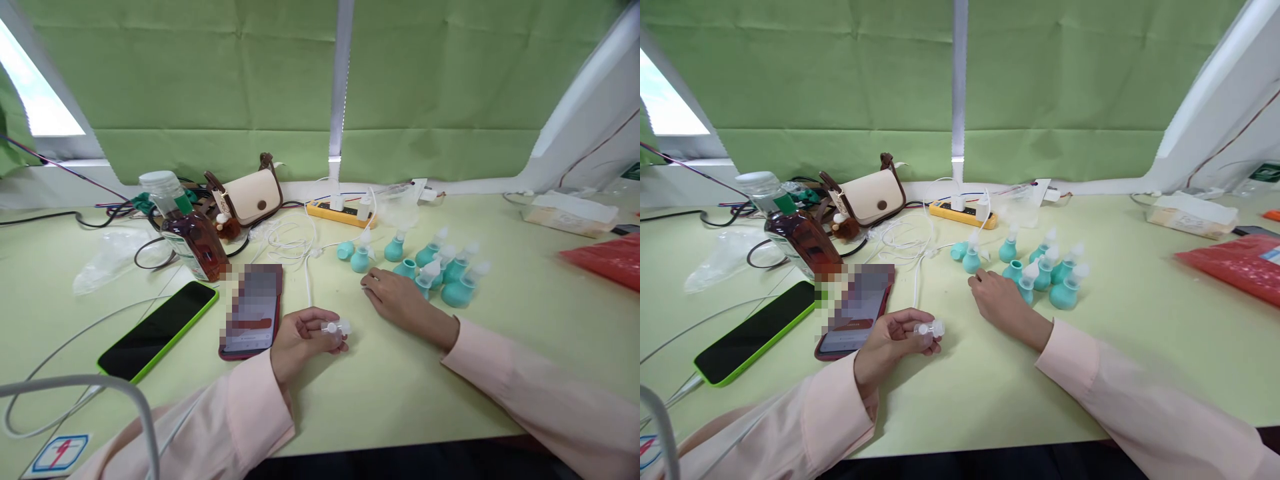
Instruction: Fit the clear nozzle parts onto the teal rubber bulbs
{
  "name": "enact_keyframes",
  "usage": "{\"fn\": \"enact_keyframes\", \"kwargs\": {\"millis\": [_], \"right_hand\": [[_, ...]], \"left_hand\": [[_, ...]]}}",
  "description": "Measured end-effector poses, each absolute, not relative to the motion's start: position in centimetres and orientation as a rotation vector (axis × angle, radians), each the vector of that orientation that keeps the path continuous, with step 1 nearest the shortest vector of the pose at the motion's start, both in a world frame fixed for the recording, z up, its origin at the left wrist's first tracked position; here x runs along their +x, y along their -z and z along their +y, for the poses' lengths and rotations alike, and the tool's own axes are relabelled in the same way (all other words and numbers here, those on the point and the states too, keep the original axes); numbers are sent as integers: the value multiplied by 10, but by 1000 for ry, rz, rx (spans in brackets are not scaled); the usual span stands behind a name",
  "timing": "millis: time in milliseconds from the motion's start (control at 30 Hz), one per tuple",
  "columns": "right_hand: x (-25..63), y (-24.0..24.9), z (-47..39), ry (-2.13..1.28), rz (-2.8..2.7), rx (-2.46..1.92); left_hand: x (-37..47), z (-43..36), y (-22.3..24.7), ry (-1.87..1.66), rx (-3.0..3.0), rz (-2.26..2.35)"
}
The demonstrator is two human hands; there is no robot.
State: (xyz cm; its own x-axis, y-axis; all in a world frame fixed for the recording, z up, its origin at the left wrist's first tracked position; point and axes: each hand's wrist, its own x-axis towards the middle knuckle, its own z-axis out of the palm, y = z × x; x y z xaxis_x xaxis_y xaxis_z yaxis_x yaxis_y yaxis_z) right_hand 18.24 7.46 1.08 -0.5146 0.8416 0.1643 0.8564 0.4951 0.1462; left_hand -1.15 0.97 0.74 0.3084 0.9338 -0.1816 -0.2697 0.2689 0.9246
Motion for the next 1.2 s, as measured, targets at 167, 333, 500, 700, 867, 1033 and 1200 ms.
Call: {"fn": "enact_keyframes", "kwargs": {"millis": [167,333,500,700,867,1033,1200], "right_hand": [[180,-9,73,330,-2597,-1422],[179,-7,72,356,-2620,-1312],[182,-27,69,635,-2604,-1335],[185,-42,64,967,-2449,-1728],[185,-33,68,899,-2559,-1689],[182,-32,67,786,-2614,-1588],[183,-30,64,640,-2590,-1330]], "left_hand": [[-11,10,-10,-954,942,899],[-10,10,-9,-940,960,913],[-10,10,-9,-930,953,915],[-10,10,-11,-912,945,932],[-10,10,-11,-914,935,929],[-10,10,-11,-925,934,912],[-11,11,-10,-939,944,909]]}}
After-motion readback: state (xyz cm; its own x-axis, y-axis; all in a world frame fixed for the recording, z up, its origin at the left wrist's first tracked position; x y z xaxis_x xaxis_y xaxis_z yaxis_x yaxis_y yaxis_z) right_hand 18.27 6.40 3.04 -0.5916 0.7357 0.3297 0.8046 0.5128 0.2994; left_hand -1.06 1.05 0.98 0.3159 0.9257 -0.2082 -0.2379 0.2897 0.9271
